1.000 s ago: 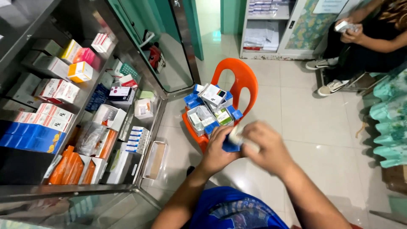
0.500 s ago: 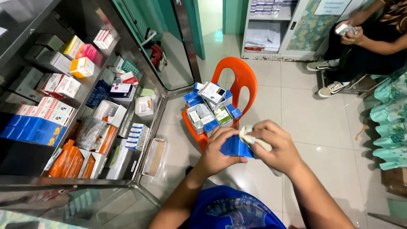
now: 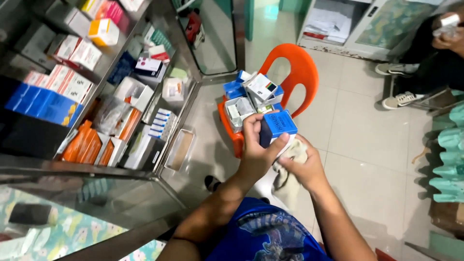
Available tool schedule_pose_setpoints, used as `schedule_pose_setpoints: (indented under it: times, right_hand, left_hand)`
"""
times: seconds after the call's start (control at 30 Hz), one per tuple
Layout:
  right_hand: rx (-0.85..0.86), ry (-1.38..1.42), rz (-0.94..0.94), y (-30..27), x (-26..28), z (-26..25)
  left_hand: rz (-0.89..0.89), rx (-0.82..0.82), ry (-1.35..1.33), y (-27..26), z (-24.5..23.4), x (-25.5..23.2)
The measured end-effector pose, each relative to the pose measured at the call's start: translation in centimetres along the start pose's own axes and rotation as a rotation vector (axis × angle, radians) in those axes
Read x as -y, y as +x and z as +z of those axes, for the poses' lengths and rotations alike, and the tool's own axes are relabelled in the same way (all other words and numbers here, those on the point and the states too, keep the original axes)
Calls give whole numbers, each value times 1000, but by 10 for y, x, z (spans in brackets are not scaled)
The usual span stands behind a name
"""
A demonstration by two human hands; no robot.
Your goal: Wiping down boxes of medication with a cloth and organizing them onto shelves.
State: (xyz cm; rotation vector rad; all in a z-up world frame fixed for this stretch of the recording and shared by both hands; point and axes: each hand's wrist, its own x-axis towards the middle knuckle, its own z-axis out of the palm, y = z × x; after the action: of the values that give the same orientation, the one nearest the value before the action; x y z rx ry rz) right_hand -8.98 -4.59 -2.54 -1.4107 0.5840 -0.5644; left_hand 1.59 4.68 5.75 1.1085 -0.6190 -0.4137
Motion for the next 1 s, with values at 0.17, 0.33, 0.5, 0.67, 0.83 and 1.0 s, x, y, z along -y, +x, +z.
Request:
schedule_pose_setpoints:
  times: [0.17, 0.33, 0.5, 0.67, 0.83, 1.0]
  right_hand:
    - [-15, 223, 75, 34, 16, 48]
    - [211, 402, 111, 78, 19, 97]
    - [351, 224, 221, 121, 1, 162]
    - [369, 67, 119, 158, 18, 234]
    - [640, -39, -208, 164, 24, 333]
    - [803, -48, -24, 175, 16, 424]
  left_hand:
    - [-95, 143, -115, 26, -61, -8]
    - [-82, 274, 27, 65, -141, -28]
    - [-151, 333, 264, 89, -218, -92]
    - [-48, -36, 405, 109, -290, -85]
    - [104, -409, 364, 113, -358, -85]
    - [259, -711, 511, 108, -423, -72]
